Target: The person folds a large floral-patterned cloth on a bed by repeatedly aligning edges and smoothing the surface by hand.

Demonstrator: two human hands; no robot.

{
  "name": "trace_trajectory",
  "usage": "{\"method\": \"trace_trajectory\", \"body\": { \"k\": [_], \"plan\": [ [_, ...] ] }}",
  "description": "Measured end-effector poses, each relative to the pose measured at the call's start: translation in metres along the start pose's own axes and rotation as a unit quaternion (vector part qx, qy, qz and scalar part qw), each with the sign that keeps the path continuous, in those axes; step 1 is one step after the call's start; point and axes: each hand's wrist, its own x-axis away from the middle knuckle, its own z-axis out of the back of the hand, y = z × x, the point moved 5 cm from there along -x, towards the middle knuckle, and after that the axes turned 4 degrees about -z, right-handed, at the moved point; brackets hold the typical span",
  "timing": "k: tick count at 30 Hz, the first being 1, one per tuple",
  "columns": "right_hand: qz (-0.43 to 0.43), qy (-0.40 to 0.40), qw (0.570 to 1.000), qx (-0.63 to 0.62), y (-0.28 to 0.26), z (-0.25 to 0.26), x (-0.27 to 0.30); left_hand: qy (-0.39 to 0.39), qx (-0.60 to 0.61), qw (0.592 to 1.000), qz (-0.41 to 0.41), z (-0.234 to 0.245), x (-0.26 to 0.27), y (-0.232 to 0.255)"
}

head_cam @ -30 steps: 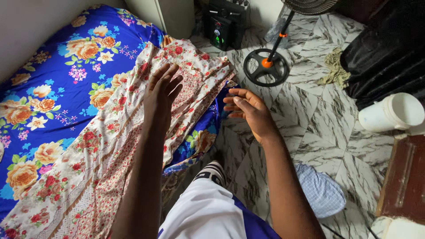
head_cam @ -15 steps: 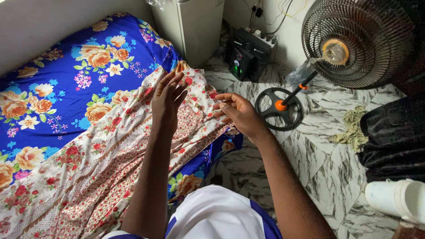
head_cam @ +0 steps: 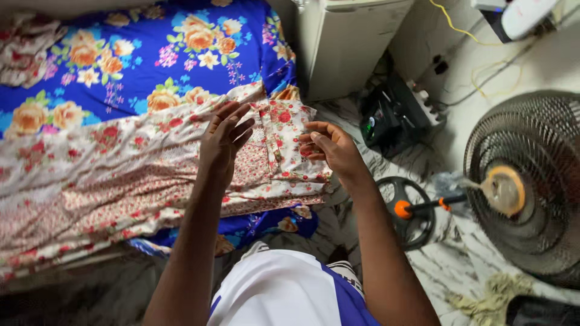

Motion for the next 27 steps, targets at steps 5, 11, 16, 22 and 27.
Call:
{"method": "trace_trajectory", "body": {
  "k": [5,11,16,22,27],
  "plan": [
    [-0.03,-0.116,0.992,-0.028,0.007,0.04,-0.029,0.132,0.026,0.991,-0.015,-0.012,0.048,-0.022],
    [-0.076,-0.171,0.982,-0.004,0.019,0.059,-0.06,0.223,0.053,0.973,-0.017,-0.024,0.088,-0.056],
    [-0.084,-0.222,0.971,0.026,0.026,0.042,-0.098,0.279,0.034,0.959,-0.018,-0.011,0.096,-0.064],
    [-0.101,-0.242,0.963,0.062,0.033,0.015,-0.144,0.314,0.052,0.948,-0.008,0.018,0.071,-0.073],
    [-0.139,-0.239,0.954,0.12,0.032,-0.004,-0.169,0.342,0.095,0.934,-0.022,0.045,0.047,-0.088]
  ]
}}
